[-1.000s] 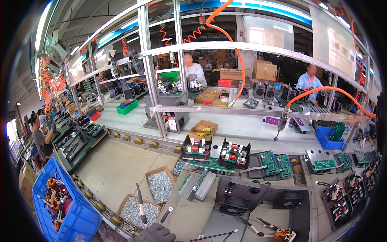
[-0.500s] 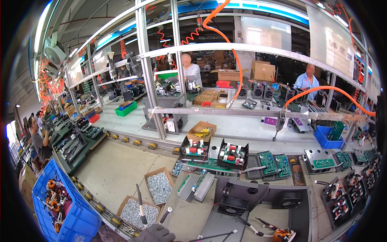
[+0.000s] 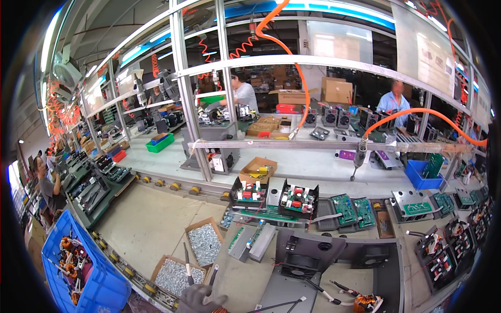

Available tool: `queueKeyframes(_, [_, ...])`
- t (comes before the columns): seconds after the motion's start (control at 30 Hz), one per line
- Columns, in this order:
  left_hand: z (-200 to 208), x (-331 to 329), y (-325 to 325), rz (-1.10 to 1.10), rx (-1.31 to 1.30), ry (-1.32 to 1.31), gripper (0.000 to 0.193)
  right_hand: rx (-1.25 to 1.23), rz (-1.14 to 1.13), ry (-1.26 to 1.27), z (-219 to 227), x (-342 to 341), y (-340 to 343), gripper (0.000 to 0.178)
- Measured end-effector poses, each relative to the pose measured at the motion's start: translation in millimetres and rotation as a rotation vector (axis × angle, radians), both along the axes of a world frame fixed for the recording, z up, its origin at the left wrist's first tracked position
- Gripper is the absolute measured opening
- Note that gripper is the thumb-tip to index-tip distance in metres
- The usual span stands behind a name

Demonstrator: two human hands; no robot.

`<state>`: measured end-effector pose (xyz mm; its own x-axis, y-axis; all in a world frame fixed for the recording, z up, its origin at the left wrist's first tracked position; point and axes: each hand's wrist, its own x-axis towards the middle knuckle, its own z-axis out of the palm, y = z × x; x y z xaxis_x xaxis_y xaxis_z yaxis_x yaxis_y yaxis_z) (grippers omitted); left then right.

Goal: The person uses a power tool to drive screws into a metal chassis, then picks up a copper coil from a blue bin and places it inside. They finish by securing the coil's wires to the internal components using the power tool.

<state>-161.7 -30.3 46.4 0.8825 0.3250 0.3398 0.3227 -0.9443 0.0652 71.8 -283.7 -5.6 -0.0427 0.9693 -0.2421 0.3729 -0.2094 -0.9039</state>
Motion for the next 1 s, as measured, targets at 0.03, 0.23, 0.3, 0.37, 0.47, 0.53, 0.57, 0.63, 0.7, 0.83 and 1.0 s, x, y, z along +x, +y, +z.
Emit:
queueKeyframes(0.03, [-12.4, -1.6, -0.6, 0.051, -0.033, -0.044, 0.092, -0.004, -0.031, 0.003, 2.0, -0.3, -5.7, 0.026])
queueKeyframes(0.23, [-94.5, -51.0, 1.9, 0.425, -0.244, -0.241, 0.112, 0.066, -0.031, -0.02, -26.8, 2.0, 1.6, 0.03])
queueKeyframes(0.3, [-95.1, -51.2, 5.9, 0.28, -0.333, -0.261, 0.112, 0.054, -0.014, -0.062, -26.5, -0.3, 5.0, 0.031])
queueKeyframes(0.37, [-96.7, -42.9, 11.5, 0.183, -0.471, -0.279, 0.111, 0.055, 0.056, -0.108, -30.9, 1.6, 4.0, 0.033])
queueKeyframes(0.47, [-94.5, -35.0, 16.0, 0.112, -0.647, -0.29, 0.111, 0.056, 0.018, -0.11, -37.6, -0.9, -6.1, 0.033])
queueKeyframes(0.53, [-91.7, -34.2, 19.8, 0.109, -0.749, -0.291, 0.11, 0.056, 0.004, -0.098, -37.2, -2.2, -5.6, 0.033])
queueKeyframes(0.57, [-90.4, -34.4, 20.5, 0.114, -0.798, -0.292, 0.11, 0.057, 0.004, -0.083, -37.1, -2.5, -4.5, 0.033])
queueKeyframes(0.63, [-86.7, -34.9, 21.6, 0.124, -0.895, -0.3, 0.109, 0.045, 0.009, -0.095, -33.8, -2.8, -1.1, 0.033])
queueKeyframes(0.7, [-82.9, -34.9, 22.4, 0.132, -0.998, -0.31, 0.108, 0.027, 0.015, -0.11, -32.3, -1.9, 2.1, 0.033])
queueKeyframes(0.83, [-76.1, -30.9, 23.4, 0.13, -1.172, -0.33, 0.107, -0.015, 0.029, -0.182, -27.6, 0.9, 8.5, 0.032])
queueKeyframes(1.0, [-37.7, -16.3, 21.9, -0.09, -0.975, -0.318, 0.101, -0.033, 0.035, -0.207, -37.2, 6.9, 4.0, 0.031])
